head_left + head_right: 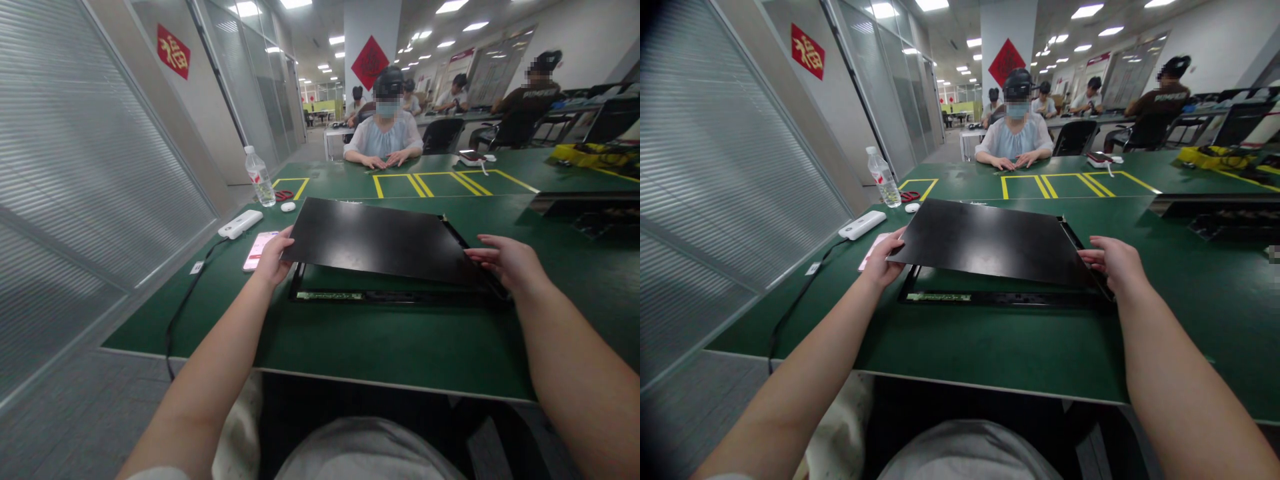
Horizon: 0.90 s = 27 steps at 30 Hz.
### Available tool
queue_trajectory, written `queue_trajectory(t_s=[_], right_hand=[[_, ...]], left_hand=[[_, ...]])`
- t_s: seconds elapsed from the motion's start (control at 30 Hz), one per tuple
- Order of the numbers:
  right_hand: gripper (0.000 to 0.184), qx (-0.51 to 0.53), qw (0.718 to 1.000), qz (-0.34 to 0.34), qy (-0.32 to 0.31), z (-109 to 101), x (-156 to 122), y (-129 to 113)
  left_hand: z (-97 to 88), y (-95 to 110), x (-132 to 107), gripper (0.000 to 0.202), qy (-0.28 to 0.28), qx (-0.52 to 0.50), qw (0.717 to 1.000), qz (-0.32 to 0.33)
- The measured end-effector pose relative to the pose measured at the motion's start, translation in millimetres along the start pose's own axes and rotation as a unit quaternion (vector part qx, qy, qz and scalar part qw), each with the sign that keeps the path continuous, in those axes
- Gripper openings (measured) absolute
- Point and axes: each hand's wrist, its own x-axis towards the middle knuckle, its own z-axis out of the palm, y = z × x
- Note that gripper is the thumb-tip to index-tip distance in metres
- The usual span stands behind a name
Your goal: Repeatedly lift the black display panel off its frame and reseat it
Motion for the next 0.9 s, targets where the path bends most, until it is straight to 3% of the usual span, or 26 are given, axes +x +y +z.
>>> queue_trajectory(t_s=[0.43,0.9], right_hand=[[0.013,-0.083,0.994,-0.047,0.053,-2,4,6],[0.017,-0.143,0.985,-0.068,0.067,0,7,9]], left_hand=[[6.2,-8,-3,0.053,-0.013,0.033,0.999,-0.037],[4.0,-12,-1,0.048,-0.011,0.031,0.998,-0.058]])
